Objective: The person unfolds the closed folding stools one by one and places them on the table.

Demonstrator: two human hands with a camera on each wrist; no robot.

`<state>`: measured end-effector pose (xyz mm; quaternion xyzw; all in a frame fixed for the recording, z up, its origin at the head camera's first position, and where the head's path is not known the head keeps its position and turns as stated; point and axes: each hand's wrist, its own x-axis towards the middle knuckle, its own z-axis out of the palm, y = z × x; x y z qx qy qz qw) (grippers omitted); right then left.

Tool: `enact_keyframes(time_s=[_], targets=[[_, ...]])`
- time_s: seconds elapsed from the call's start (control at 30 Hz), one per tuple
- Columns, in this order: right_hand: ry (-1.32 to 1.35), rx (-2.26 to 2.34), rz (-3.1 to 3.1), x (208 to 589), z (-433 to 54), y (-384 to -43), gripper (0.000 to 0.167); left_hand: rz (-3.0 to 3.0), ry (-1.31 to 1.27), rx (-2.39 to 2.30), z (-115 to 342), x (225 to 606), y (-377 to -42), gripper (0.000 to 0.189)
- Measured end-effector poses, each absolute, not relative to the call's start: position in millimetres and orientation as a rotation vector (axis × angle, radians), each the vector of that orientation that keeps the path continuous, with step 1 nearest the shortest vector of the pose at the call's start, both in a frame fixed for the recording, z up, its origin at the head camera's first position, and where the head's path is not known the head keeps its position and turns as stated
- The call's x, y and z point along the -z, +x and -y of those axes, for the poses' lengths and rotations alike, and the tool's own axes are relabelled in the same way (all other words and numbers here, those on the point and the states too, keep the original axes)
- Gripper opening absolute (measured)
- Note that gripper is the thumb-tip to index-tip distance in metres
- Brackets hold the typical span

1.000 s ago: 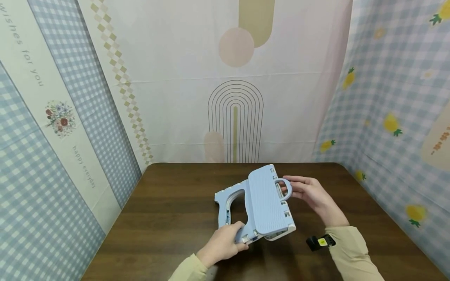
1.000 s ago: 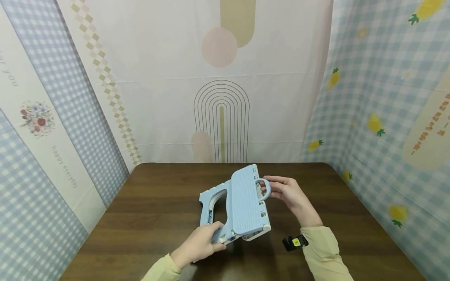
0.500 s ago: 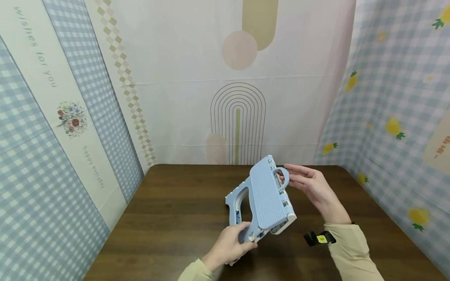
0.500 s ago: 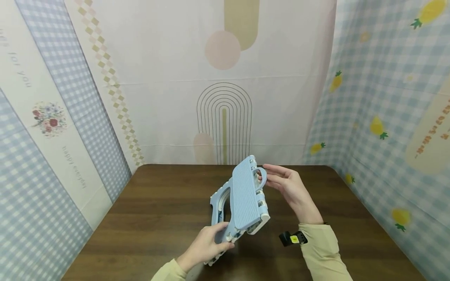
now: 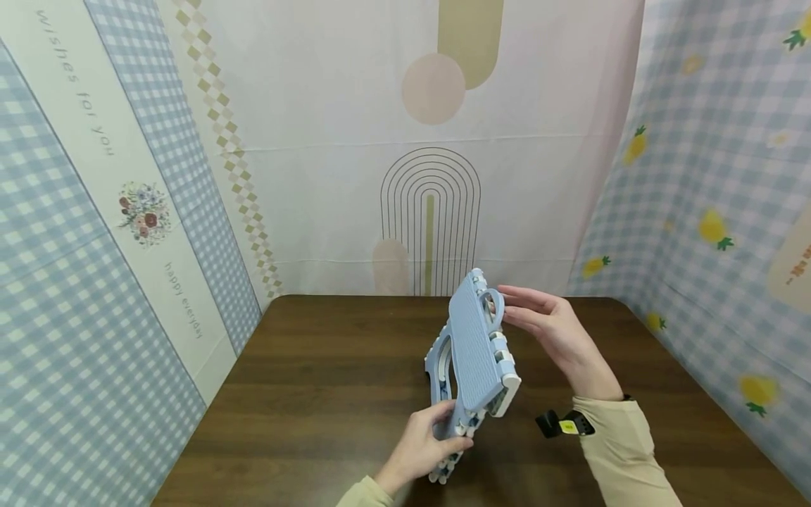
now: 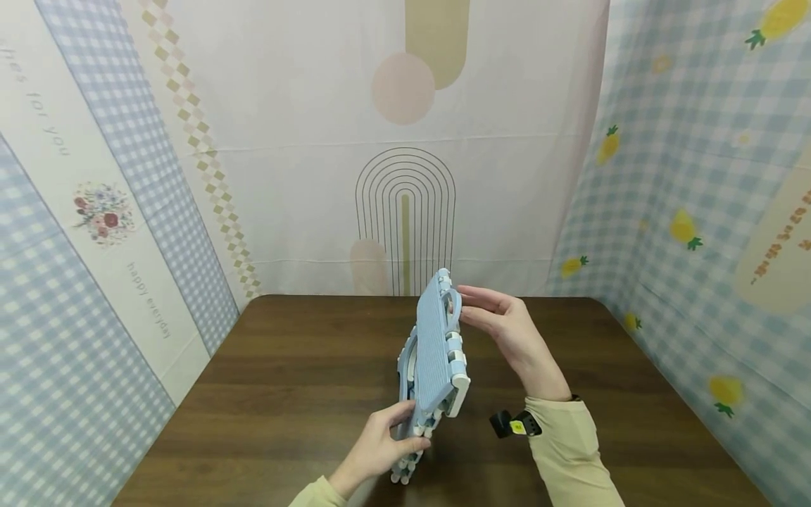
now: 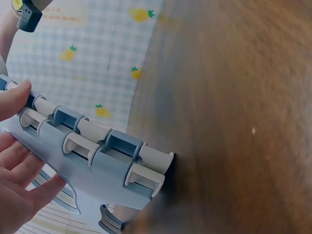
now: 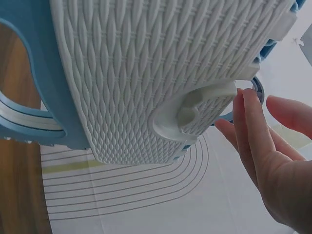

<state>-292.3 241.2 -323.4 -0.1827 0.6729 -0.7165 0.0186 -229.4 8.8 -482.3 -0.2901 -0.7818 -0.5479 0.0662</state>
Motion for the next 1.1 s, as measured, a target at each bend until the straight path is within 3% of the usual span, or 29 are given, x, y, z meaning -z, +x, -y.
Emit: enact_keyframes(time_s=[0.23,0.5,0.77,1.1], targets=[[-0.565,2.243,-2.061,324,-231,-294,0.036,2.316,-0.819,1.740,-10,490,-231,0.046],[-0.590,1.941,-2.352,317,-223,-299,0.052,2.279,-0.779,1.935,-13,492,-237,0.048],[-0.719,1.810,-2.508,318,-213,-302,0.049,2.272,-0.740,1.971,-23,494,-245,0.043],[-0.514,1.960,-2.557,363,-228,-315,0.042,2.251,-0.657,2.025,-30,495,-252,0.040]])
